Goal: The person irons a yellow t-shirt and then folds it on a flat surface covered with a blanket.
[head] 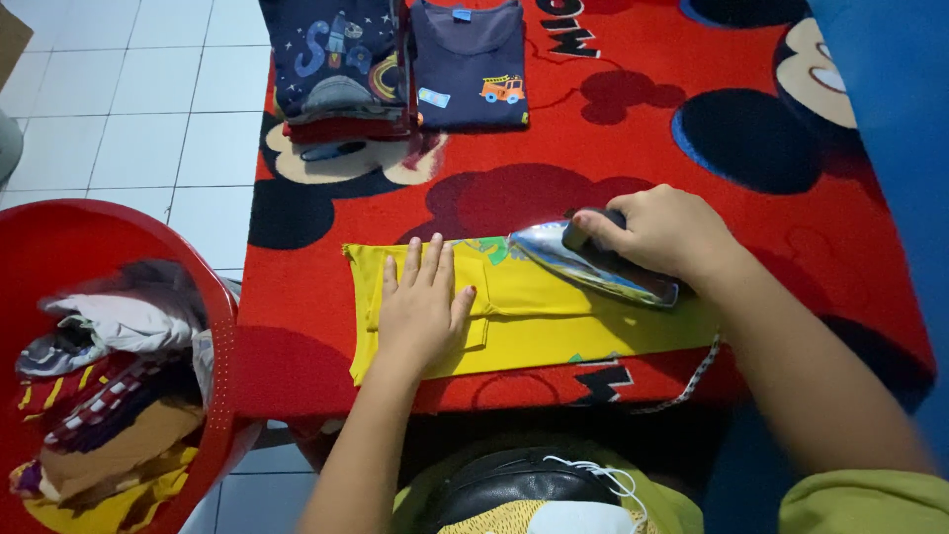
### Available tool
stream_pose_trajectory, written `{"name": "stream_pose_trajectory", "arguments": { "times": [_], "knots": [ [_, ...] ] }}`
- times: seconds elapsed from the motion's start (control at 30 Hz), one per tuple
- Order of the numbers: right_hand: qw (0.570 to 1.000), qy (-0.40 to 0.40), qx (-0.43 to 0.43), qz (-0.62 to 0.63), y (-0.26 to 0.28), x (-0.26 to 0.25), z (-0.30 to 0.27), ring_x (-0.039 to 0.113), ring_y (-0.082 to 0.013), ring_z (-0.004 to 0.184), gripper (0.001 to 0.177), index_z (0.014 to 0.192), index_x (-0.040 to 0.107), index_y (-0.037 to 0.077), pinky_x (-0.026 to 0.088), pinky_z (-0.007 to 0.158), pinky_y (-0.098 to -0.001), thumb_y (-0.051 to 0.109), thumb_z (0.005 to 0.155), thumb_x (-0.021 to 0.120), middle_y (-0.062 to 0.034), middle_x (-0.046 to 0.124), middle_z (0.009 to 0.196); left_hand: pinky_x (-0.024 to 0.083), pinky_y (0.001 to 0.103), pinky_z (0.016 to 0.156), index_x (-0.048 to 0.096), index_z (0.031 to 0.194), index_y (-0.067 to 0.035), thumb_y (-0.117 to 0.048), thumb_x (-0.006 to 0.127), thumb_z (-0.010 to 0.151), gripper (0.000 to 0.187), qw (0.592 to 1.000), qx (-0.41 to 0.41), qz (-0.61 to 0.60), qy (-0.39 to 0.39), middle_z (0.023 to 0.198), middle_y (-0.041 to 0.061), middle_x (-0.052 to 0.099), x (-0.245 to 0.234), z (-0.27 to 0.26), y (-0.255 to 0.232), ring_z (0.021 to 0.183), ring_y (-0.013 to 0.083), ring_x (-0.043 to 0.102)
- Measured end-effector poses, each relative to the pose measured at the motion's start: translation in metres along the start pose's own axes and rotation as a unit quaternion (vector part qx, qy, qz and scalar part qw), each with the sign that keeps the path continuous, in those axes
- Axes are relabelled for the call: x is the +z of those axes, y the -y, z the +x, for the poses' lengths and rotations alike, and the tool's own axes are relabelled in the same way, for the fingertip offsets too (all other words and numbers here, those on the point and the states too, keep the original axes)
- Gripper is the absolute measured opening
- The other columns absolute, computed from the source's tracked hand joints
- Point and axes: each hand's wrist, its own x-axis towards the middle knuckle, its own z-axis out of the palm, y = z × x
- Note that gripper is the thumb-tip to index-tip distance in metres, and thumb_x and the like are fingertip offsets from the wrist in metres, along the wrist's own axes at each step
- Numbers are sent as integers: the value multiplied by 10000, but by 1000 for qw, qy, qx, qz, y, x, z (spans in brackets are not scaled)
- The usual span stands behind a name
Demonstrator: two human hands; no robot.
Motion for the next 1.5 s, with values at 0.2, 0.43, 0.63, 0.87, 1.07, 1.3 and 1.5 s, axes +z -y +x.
{"name": "stream_pose_trajectory", "arguments": {
  "times": [0.2,0.43,0.63,0.87,1.07,1.3,1.5],
  "knots": [
    [988,69,-102,-88,-3,5,-14,766,-307,740,680,1193,754,290,593,706,-444,780,817,469,-143,776,791,158,571,1192,431,1510,-42,-486,455,986,687,1000,7,-4,-23,1604,130,383,0,-2,0,1494,344,300],
    [993,-1,-96,-71,0,8,-5,741,-330,763,678,1092,808,269,576,692,-475,791,831,463,-151,760,811,191,574,1198,474,1492,-43,-485,473,993,667,999,14,2,-48,1588,132,428,1,-3,0,1484,347,348],
    [998,-37,-32,-28,6,0,7,743,-317,748,700,938,825,212,574,671,-482,780,897,419,-131,749,772,201,575,1198,484,1490,-55,-487,478,990,660,998,15,19,-57,1585,120,435,4,-3,1,1481,337,358],
    [962,-199,-82,167,-87,22,27,687,-241,668,709,894,761,130,507,594,-403,735,1011,410,-99,700,707,190,655,1158,471,1488,-46,-490,490,979,677,999,17,16,-47,1581,147,416,3,2,-5,1477,372,328],
    [794,-357,-123,476,-168,50,13,574,-138,580,775,816,555,61,452,522,-292,784,1059,420,-41,577,705,144,794,1072,455,1485,-60,-483,487,965,672,999,18,27,-11,1584,144,385,12,16,-43,1479,385,290],
    [637,-507,-106,571,-212,81,-9,576,-155,613,836,971,594,62,406,493,-276,852,938,324,-59,619,820,54,772,1137,380,1518,-32,-506,429,975,722,997,71,25,6,1625,143,319,26,30,-100,1533,342,208],
    [527,-507,-33,681,-331,203,38,498,-167,662,942,923,512,43,365,605,-276,873,1003,73,-90,535,814,67,625,1197,333,1537,41,-516,396,1000,777,986,161,-36,18,1636,220,289,40,44,-132,1536,384,187]
  ]
}}
